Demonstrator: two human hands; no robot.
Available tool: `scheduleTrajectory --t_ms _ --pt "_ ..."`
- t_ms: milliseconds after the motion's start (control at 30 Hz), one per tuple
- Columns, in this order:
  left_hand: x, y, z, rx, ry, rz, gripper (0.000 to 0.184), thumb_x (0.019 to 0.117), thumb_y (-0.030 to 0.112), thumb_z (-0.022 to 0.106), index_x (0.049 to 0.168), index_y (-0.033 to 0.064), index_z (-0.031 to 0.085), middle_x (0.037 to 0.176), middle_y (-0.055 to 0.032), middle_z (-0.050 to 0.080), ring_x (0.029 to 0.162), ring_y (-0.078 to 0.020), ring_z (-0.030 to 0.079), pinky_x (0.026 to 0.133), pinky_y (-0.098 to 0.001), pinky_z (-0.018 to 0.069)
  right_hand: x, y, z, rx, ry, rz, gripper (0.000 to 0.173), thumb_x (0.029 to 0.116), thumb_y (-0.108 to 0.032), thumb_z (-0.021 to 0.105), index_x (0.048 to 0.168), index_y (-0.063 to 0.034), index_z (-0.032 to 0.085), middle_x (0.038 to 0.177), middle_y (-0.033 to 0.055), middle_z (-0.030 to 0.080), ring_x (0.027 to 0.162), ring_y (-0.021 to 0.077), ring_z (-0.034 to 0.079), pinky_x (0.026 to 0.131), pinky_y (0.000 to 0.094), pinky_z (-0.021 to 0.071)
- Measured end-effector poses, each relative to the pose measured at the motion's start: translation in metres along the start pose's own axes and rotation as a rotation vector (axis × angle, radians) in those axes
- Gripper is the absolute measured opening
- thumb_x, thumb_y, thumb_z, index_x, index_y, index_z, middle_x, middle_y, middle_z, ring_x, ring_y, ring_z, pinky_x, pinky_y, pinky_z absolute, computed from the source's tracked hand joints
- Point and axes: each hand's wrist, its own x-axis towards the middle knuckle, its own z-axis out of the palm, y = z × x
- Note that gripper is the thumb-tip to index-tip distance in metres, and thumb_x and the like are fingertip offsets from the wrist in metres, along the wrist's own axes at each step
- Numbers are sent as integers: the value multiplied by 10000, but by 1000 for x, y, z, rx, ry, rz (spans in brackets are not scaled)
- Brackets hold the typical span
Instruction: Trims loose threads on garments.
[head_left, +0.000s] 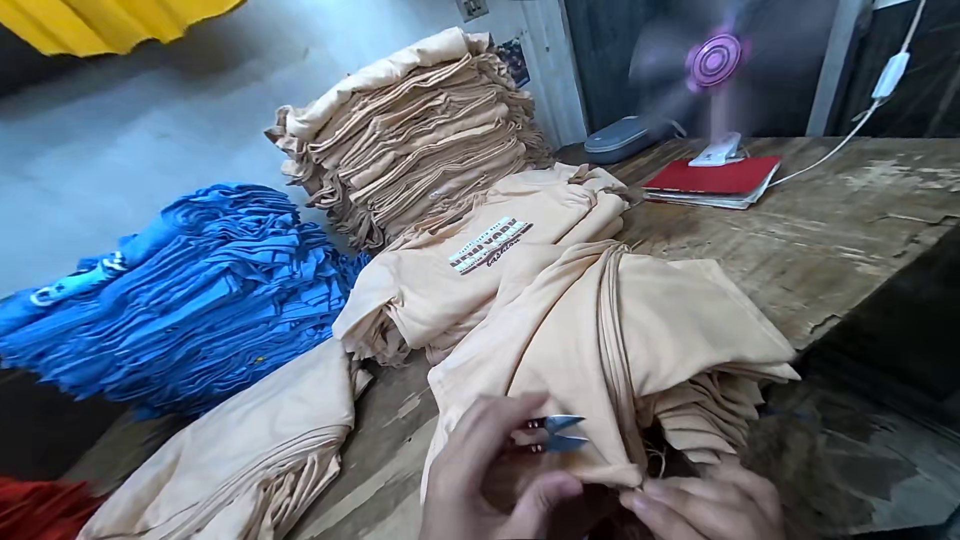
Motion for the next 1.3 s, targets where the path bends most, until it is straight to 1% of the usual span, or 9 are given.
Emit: scheduleTrajectory --t_ms 100,233,467,567,833,967,1033,1133,1300 --pt "-15 13 6 412 122 339 217 953 335 720 1165 290 709 981 56 649 926 -109 567 897 -319 405 -6 -11 -9 34 -27 6 128 971 -128 663 1071 -160 738 1045 -19 715 1014 96 628 987 299 413" --pt "-19 18 19 712 197 644 201 988 231 660 1181 203 707 951 7 628 855 -175 492 870 -345 344 -5 -17 -3 59 -26 -24 88 975 -129 660 1039 -132 720 1042 14 700 1021 118 626 998 307 422" --pt "-16 8 7 694 252 521 169 962 265 693 1129 241 699 929 27 599 875 -159 497 856 -329 356 -9 -11 1 152 7 95 99 966 -131 686 1041 -160 744 1007 -24 709 986 83 634 984 307 445" --pt "-20 15 12 718 211 584 220 987 270 663 1204 234 675 952 12 596 876 -167 497 906 -341 341 -8 -13 1 261 29 150 79 959 -124 704 1024 -145 744 1012 -23 712 981 75 641 982 301 464" --pt "-15 3 16 744 243 606 163 985 245 651 1142 223 690 964 16 615 908 -178 499 902 -344 346 -6 -13 1 392 78 238 58 938 -131 748 993 -150 745 990 -50 702 967 53 649 935 273 510" --pt "-14 2 16 644 235 461 246 958 294 681 1201 270 648 965 24 574 891 -159 508 888 -340 368 2 -12 1 217 21 386 273 874 -307 805 1107 -213 699 1095 -42 592 1071 35 581 932 208 514" --pt "-10 -2 18 531 168 308 285 916 335 709 1187 247 703 900 13 598 842 -148 560 818 -359 434 9 -10 7 86 -59 375 368 862 -416 811 1192 -278 724 1224 12 563 1193 107 523 1025 304 452" --pt "-9 -15 9 390 133 237 178 899 274 710 1069 231 740 796 35 606 767 -104 571 744 -312 468 7 -8 11 15 -31 306 106 922 -419 758 956 -320 744 1129 -79 627 1205 81 524 1062 316 398" --pt "-16 -29 -27 465 94 250 91 960 265 663 1011 267 738 766 36 561 757 -95 549 752 -291 446 1 -7 -2 51 19 307 102 939 -413 743 949 -314 765 1025 -112 600 1126 27 525 1001 231 403"
